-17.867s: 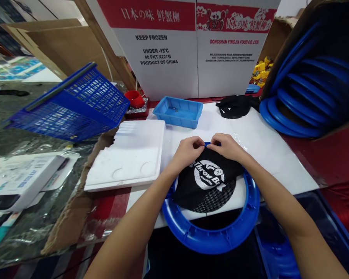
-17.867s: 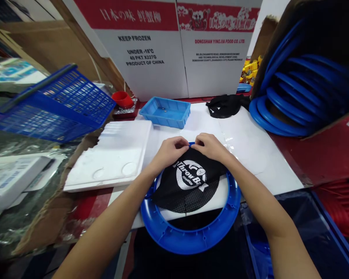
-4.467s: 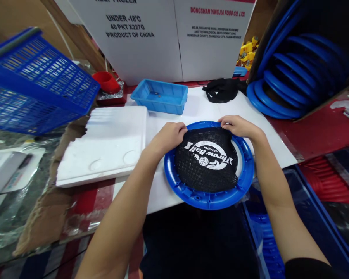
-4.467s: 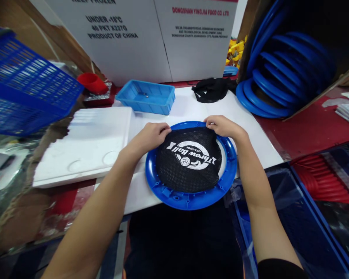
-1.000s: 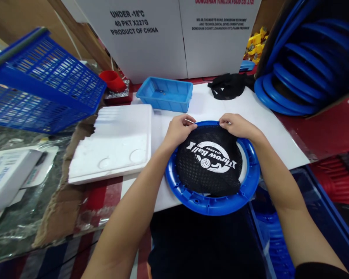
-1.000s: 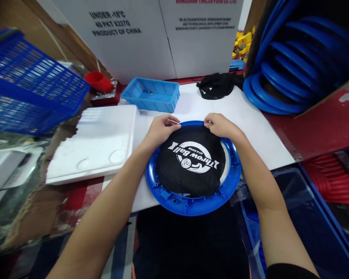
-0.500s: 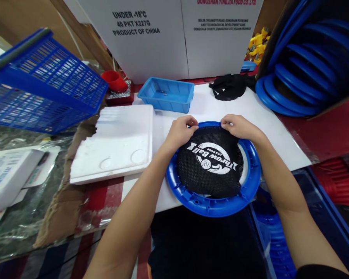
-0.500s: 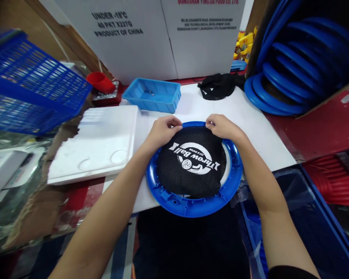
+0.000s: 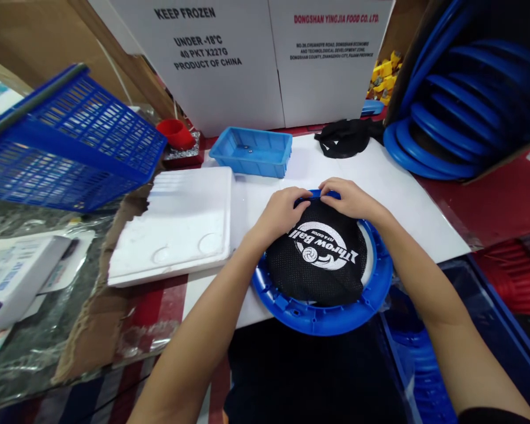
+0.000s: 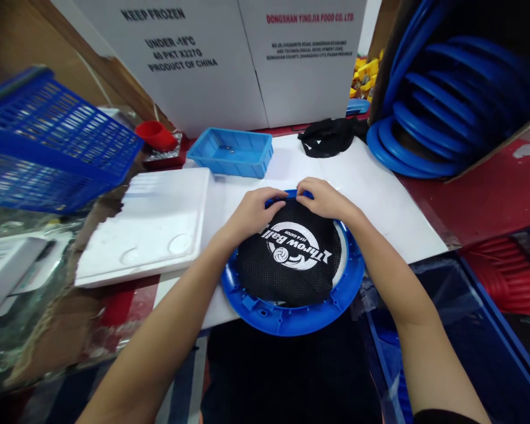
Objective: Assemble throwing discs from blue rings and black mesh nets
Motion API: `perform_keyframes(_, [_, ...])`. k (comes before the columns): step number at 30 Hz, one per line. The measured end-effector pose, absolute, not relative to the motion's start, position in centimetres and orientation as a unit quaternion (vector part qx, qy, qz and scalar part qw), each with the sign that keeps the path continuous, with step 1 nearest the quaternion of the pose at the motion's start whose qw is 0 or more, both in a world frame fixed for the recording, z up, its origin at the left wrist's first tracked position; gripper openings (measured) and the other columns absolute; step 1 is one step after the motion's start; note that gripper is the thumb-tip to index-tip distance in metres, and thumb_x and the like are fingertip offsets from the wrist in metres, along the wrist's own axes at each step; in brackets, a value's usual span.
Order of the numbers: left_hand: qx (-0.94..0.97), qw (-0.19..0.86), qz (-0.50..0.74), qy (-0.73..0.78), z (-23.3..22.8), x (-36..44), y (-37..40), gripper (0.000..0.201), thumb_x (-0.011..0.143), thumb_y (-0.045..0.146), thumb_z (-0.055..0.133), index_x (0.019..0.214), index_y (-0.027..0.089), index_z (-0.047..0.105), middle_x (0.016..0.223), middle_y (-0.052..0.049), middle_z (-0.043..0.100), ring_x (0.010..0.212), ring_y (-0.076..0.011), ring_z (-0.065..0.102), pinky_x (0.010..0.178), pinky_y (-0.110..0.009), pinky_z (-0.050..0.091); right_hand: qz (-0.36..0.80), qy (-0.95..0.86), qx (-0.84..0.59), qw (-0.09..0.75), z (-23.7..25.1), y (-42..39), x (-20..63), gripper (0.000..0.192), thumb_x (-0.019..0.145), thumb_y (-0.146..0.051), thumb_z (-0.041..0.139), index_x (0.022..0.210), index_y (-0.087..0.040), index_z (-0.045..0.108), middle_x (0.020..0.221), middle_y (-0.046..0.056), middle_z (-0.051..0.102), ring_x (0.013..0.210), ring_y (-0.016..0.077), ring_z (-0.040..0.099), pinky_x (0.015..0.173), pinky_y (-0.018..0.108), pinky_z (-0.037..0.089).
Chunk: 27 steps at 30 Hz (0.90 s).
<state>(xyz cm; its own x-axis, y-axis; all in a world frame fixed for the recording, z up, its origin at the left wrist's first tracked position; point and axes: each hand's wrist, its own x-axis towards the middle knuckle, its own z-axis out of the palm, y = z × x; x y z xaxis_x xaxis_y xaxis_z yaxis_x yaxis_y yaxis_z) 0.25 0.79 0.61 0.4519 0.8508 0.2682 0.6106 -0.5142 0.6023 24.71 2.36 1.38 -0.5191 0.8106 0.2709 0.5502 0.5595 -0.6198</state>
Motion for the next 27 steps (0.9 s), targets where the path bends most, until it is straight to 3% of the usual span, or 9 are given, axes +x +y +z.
perform_keyframes(8, [0.822, 0.223, 0.273, 0.448, 0.7, -0.2, 1.0, 0.020, 0.098, 0.021, 0.062, 0.098, 0.021, 0.082, 0.104, -0.009, 0.082, 0.099, -0.0277, 0.073, 0.098, -0.044, 0.055, 0.265, -0.835, -0.392, 0.281, 1.1, 1.9, 23.8, 0.012, 0.100, -0.029, 0.060, 0.093, -0.025, 0.069, 0.118, 0.010, 0.078, 0.112, 0.0292, 0.071, 0.106, 0.049, 0.053])
perform_keyframes(16, [0.762, 0.322, 0.297, 0.478, 0.5, -0.3, 1.6, 0.016, 0.095, 0.022, 0.065, 0.095, 0.021, 0.081, 0.101, -0.006, 0.084, 0.095, -0.0257, 0.073, 0.093, -0.040, 0.057, 0.258, -0.832, -0.404, 0.279, 0.5, 2.3, 23.1, 0.010, 0.100, -0.028, 0.059, 0.094, -0.025, 0.066, 0.111, 0.009, 0.076, 0.106, 0.0275, 0.069, 0.100, 0.047, 0.054])
perform_keyframes(27, [0.744, 0.333, 0.346, 0.465, -0.3, -0.2, 1.9, 0.014, 0.089, 0.019, 0.066, 0.097, 0.020, 0.078, 0.098, -0.005, 0.083, 0.091, -0.0224, 0.073, 0.089, -0.037, 0.055, 0.312, -0.803, -0.414, 0.294, -0.3, 2.6, 23.3, 0.008, 0.098, -0.028, 0.059, 0.094, -0.025, 0.066, 0.115, 0.008, 0.074, 0.110, 0.0262, 0.068, 0.105, 0.046, 0.052])
